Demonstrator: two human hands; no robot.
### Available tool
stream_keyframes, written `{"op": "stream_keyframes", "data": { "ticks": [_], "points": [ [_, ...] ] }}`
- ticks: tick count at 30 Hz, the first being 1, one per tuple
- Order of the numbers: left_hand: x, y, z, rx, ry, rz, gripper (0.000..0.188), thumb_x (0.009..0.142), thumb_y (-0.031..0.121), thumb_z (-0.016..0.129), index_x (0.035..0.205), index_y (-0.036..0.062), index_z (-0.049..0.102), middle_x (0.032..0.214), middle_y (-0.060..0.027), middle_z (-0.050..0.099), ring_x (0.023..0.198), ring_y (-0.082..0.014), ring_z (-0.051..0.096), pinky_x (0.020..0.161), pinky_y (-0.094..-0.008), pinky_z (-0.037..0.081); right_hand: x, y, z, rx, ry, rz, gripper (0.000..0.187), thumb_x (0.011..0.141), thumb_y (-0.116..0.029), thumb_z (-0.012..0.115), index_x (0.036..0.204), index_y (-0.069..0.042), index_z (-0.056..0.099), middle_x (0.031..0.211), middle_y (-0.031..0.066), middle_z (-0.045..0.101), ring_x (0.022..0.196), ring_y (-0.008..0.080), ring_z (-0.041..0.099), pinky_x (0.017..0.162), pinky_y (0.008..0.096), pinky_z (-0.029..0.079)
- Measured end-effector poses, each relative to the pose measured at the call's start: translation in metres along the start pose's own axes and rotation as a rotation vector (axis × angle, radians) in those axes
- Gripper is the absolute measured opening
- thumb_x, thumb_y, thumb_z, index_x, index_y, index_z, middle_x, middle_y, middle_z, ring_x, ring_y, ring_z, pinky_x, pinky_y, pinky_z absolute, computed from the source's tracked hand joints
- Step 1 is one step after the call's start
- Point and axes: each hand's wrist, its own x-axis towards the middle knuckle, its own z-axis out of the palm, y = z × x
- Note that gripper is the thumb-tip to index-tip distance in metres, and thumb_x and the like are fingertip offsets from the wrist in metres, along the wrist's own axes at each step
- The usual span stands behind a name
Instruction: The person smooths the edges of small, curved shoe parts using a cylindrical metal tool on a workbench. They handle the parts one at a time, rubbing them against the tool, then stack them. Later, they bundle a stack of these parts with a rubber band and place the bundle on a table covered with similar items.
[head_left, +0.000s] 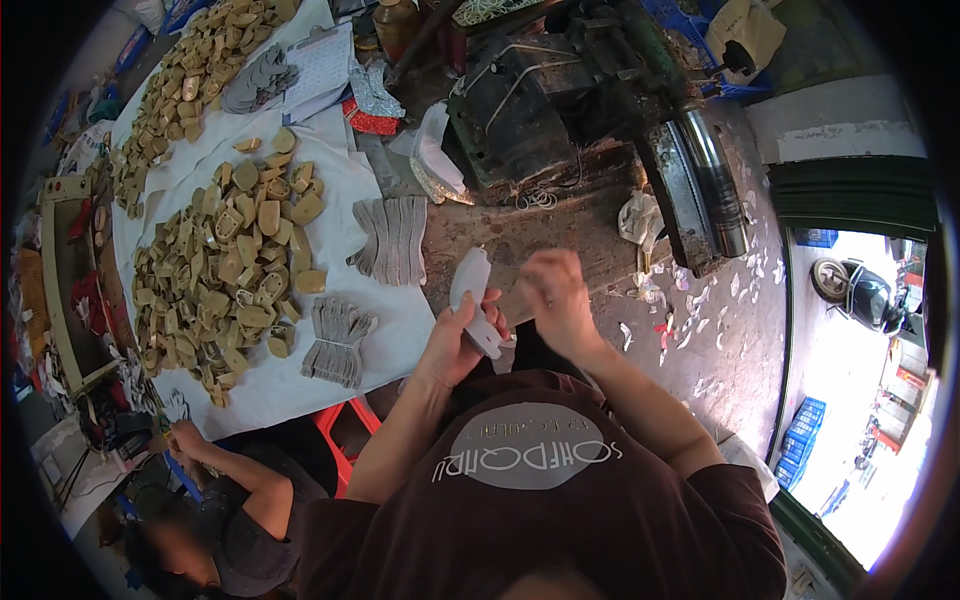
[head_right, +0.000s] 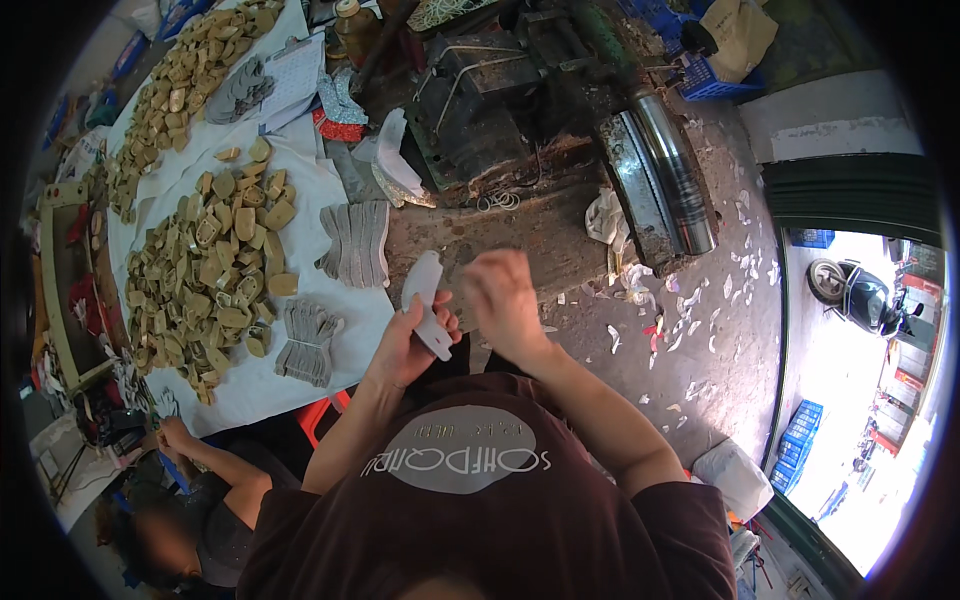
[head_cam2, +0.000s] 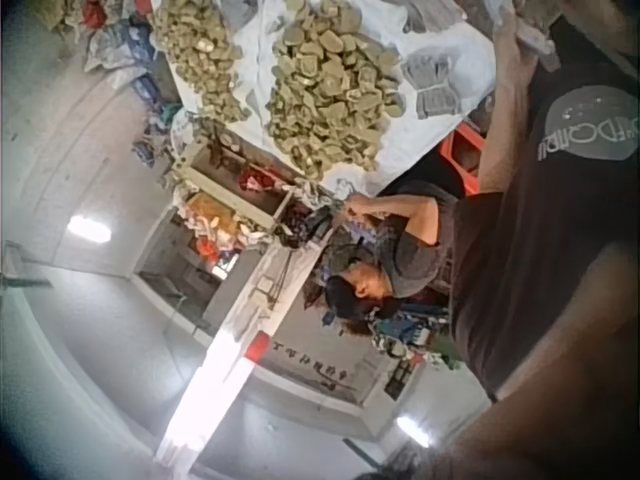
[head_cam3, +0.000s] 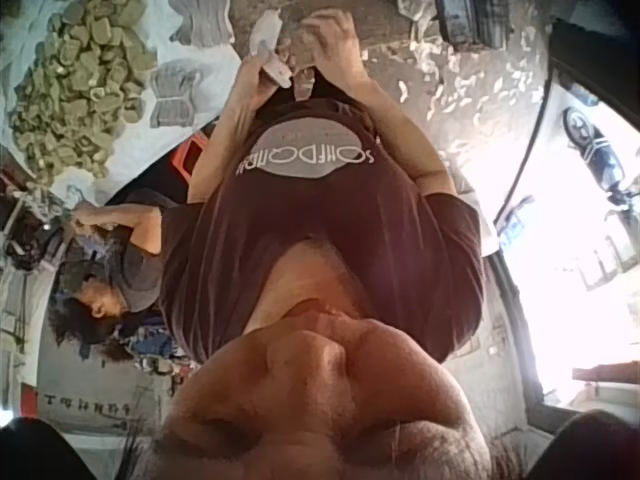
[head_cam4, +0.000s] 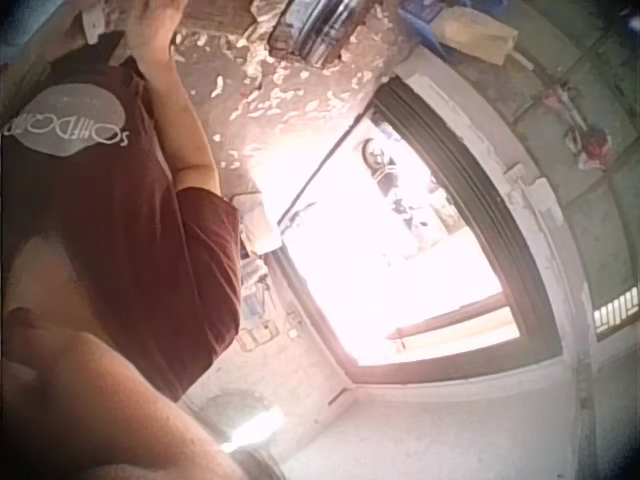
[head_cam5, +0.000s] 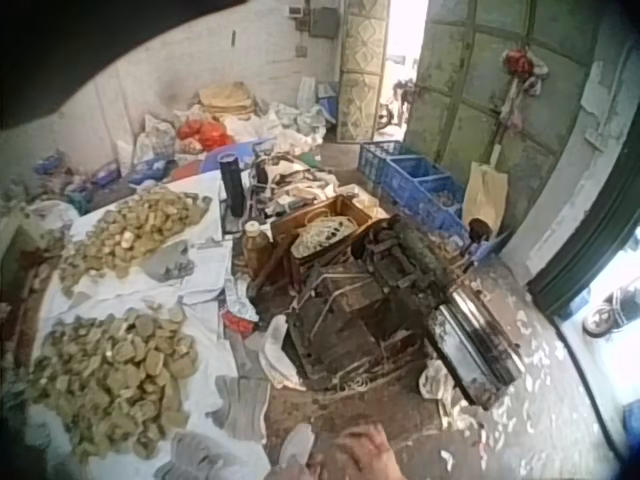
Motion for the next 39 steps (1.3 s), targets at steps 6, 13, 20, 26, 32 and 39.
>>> {"op": "stream_keyframes", "data": {
  "ticks": [6, 13, 20, 26, 32, 39],
  "points": [
    [0.01, -0.002, 0.008, -0.069, -0.112, 0.11, 0.042, 0.091, 0.034, 0.051, 0.115, -0.0004, 0.051, 0.112, -0.0144, 0.058, 0.118, -0.0303, 0.047, 0.102, -0.0429, 0.035, -0.032, -0.028, -0.001, 0.004, -0.335, -0.207, 0.027, 0.075, -0.006, 0.061, 0.101, -0.008, 0.061, 0.108, 0.0067, 0.051, 0.098, 0.027, 0.047, 0.083, 0.0384, 0.039],
    [0.009, 0.016, 0.014, -0.053, -0.14, 0.254, 0.043, 0.089, 0.035, 0.056, 0.116, 0.0018, 0.051, 0.118, -0.0136, 0.057, 0.124, -0.032, 0.043, 0.106, -0.0428, 0.031, -0.085, 0.015, -0.03, -0.107, -0.515, -0.178, 0.007, 0.075, -0.008, 0.06, 0.082, -0.008, 0.059, 0.096, 0.0049, 0.054, 0.095, 0.0258, 0.048, 0.084, 0.0406, 0.037],
    [0.002, 0.003, 0.03, 0.293, -0.112, 0.307, 0.04, 0.091, 0.03, 0.054, 0.12, 0.0034, 0.051, 0.119, -0.0125, 0.057, 0.122, -0.0292, 0.046, 0.103, -0.0385, 0.033, -0.036, -0.029, -0.035, 0.265, -0.341, 0.408, 0.024, 0.085, -0.025, 0.059, 0.085, 0.0, 0.06, 0.074, 0.0112, 0.063, 0.065, 0.0256, 0.062, 0.058, 0.0338, 0.048],
    [-0.002, -0.005, 0.048, 0.29, -0.184, 0.342, 0.039, 0.092, 0.03, 0.052, 0.119, 0.0027, 0.05, 0.116, -0.0153, 0.058, 0.119, -0.0313, 0.047, 0.105, -0.0429, 0.03, -0.023, -0.04, -0.029, 0.59, -0.63, 0.677, 0.027, 0.089, -0.023, 0.054, 0.09, 0.003, 0.056, 0.077, 0.0105, 0.065, 0.066, 0.0149, 0.062, 0.062, 0.0262, 0.049],
    [0.001, -0.01, 0.045, 0.224, -0.21, 0.351, 0.041, 0.09, 0.033, 0.055, 0.118, 0.0035, 0.051, 0.114, -0.0141, 0.059, 0.118, -0.0324, 0.048, 0.105, -0.0435, 0.029, -0.044, -0.012, -0.025, 0.544, -0.603, 0.655, 0.023, 0.09, -0.014, 0.046, 0.1, 0.004, 0.056, 0.079, 0.0105, 0.067, 0.064, 0.0163, 0.062, 0.064, 0.0279, 0.052],
    [0.0, 0.0, 0.044, 0.296, -0.188, 0.39, 0.034, 0.093, 0.023, 0.051, 0.12, 0.0016, 0.051, 0.115, -0.0135, 0.059, 0.112, -0.0274, 0.053, 0.098, -0.0395, 0.037, -0.046, -0.012, -0.046, 0.506, -0.352, 0.545, 0.031, 0.088, -0.017, 0.052, 0.112, 0.002, 0.054, 0.099, 0.0153, 0.061, 0.083, 0.0197, 0.061, 0.073, 0.0291, 0.051]
  ]
}}
